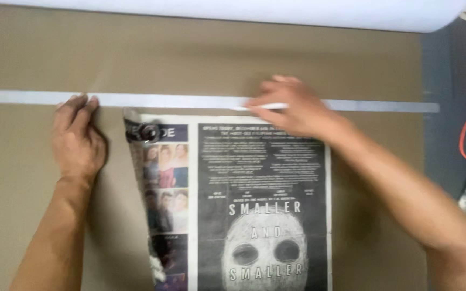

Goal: The person aligns a newspaper template on a large sheet of brown material, marks the outline with a white pencil, and then uses scissors to cut the material along the marked lines. The person removes the template and scrap pieces after cutting.

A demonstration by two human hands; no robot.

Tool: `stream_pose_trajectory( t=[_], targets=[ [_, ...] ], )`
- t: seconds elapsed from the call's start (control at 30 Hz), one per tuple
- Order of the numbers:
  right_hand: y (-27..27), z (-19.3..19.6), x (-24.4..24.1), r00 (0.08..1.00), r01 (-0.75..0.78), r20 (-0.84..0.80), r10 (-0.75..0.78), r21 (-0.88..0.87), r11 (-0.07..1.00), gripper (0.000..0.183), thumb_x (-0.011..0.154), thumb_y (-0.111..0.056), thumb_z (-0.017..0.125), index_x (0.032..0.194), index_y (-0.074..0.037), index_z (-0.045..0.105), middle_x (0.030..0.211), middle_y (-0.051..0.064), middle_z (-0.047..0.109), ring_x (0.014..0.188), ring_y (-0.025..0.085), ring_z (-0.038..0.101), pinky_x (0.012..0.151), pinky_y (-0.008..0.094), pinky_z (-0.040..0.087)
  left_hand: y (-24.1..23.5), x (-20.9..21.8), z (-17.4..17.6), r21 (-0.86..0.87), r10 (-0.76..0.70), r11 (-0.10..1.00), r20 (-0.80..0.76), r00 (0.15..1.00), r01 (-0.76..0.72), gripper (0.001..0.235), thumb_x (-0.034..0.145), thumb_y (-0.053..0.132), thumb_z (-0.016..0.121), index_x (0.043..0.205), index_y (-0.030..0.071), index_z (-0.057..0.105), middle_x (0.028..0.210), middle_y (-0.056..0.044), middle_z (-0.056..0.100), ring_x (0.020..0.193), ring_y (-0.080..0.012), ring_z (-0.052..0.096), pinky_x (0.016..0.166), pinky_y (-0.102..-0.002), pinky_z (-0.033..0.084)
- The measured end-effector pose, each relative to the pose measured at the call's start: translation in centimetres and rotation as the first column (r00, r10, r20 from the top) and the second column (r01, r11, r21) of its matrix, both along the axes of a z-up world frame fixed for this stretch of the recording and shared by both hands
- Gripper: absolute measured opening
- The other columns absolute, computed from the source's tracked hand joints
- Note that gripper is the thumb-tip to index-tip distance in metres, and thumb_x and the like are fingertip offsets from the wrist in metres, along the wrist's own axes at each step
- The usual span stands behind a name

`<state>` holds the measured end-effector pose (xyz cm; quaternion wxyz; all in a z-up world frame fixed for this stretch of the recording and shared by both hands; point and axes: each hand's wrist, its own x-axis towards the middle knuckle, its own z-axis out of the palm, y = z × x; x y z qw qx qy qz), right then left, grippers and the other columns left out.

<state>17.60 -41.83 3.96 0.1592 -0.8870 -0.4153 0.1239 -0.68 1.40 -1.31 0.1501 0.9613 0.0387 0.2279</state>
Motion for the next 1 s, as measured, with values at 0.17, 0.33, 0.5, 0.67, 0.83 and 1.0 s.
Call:
stream_pose_trajectory(
  t=[0.17,0.33,0.5,0.67,0.83,1.0],
  targets=[
    [-27.4,0.6,2.0,0.848,0.462,-0.176,-0.5,-0.218,0.86,0.029,0.101,-0.029,0.066,0.128,-0.027,0.078,0.107,0.007,0.078,0.095,0.028,0.07,0.086,0.042,0.059,0.2,0.1,-0.8,0.006,0.006,1.0,-0.002,1.0,-0.006,0.041,0.097,-0.012,0.053,0.13,0.002,0.072,0.139,-0.016,0.064,0.137,-0.0334,0.055,0.132,-0.044,0.039],
    [-41.6,0.2,2.0,0.641,0.736,-0.308,-0.703,-0.012,0.676,0.023,0.11,-0.028,0.063,0.127,-0.016,0.075,0.107,0.006,0.077,0.089,0.018,0.067,0.08,0.032,0.054,0.7,-0.5,-1.1,0.063,0.028,0.998,-0.058,0.998,-0.024,0.036,0.1,-0.009,0.052,0.129,0.001,0.071,0.14,-0.017,0.063,0.136,-0.036,0.055,0.122,-0.044,0.04],
    [-41.7,0.0,-3.5,0.579,0.811,-0.246,-0.777,0.265,0.521,0.024,0.113,-0.027,0.066,0.124,-0.007,0.074,0.11,0.007,0.075,0.1,0.014,0.066,0.089,0.027,0.051,0.7,0.1,-0.3,0.086,-0.042,0.995,-0.035,0.999,0.044,0.025,0.105,0.005,0.06,0.13,0.003,0.066,0.135,-0.016,0.06,0.128,-0.034,0.055,0.116,-0.04,0.045],
    [-37.4,-1.2,-8.1,0.706,0.66,0.163,-0.689,0.2,0.724,0.048,0.097,-0.029,0.074,0.139,-0.006,0.068,0.139,0.018,0.068,0.129,0.036,0.057,0.112,0.044,0.044,3.1,1.5,1.7,0.371,-0.006,0.925,-0.212,0.977,0.086,0.048,0.082,0.02,0.082,0.124,0.001,0.071,0.129,-0.02,0.065,0.121,-0.0373,0.061,0.104,-0.046,0.051],
    [-36.5,0.7,-11.1,0.745,0.646,0.127,-0.655,0.107,0.755,0.099,0.076,-0.041,0.084,0.153,0.002,0.039,0.154,0.026,0.041,0.14,0.044,0.036,0.114,0.047,0.027,3.5,3.8,0.7,0.059,-0.08,0.994,-0.183,0.98,0.092,0.034,0.102,0.022,0.072,0.124,-0.002,0.062,0.126,-0.022,0.063,0.116,-0.0332,0.064,0.099,-0.042,0.054],
    [-37.9,4.5,-20.1,0.604,0.768,0.125,-0.787,0.17,0.617,0.067,0.092,-0.033,0.073,0.151,-0.007,0.053,0.154,0.017,0.053,0.143,0.035,0.048,0.118,0.046,0.036,2.0,5.1,-1.6,0.02,-0.19,0.98,-0.185,0.964,0.197,0.035,0.104,0.017,0.068,0.13,-0.003,0.058,0.133,-0.022,0.06,0.124,-0.0341,0.059,0.105,-0.044,0.048]
  ],
)
